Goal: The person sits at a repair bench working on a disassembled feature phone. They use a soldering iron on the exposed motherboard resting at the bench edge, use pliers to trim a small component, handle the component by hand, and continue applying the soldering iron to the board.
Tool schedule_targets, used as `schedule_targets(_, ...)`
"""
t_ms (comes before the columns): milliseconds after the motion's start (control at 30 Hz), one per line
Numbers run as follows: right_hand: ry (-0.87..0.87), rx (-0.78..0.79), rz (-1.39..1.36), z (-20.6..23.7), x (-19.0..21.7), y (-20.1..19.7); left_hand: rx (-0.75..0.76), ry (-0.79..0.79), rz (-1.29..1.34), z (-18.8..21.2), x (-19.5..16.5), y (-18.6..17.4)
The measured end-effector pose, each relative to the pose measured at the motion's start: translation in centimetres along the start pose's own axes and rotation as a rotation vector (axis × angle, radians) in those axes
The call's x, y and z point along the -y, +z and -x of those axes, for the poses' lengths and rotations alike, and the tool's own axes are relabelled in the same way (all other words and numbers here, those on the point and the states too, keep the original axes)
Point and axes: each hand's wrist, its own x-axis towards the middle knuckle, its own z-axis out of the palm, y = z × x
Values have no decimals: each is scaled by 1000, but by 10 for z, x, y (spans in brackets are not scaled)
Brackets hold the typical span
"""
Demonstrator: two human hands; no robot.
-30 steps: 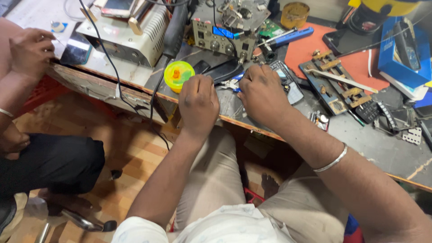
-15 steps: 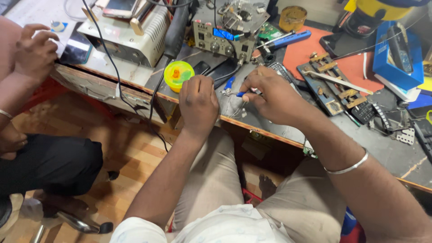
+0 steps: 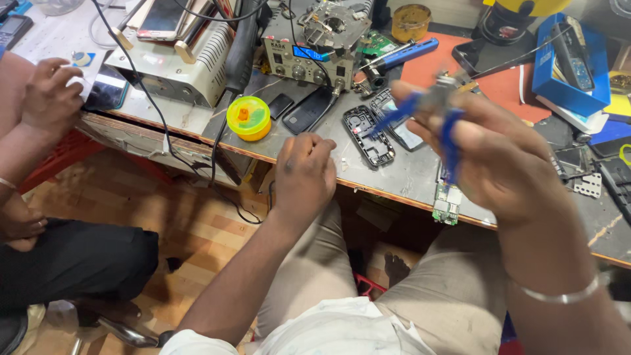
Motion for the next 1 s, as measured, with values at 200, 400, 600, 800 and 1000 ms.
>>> schedule_targets(200, 40, -89, -499, 99, -29, 19, 184, -80, 52, 0, -9, 4)
schedule_targets(400, 498, -9, -1049, 159, -154, 27, 321, -99, -8, -11, -14, 6)
schedule_targets(600, 474, -85, -985, 199, -185, 16, 431, -463, 549, 2, -34, -1)
schedule_targets(800, 313, -262, 145, 200, -148, 37, 407, -677, 1368, 40, -59, -13)
schedule_targets(1000, -76, -432, 884, 177, -83, 50, 437, -707, 1562, 55, -78, -29)
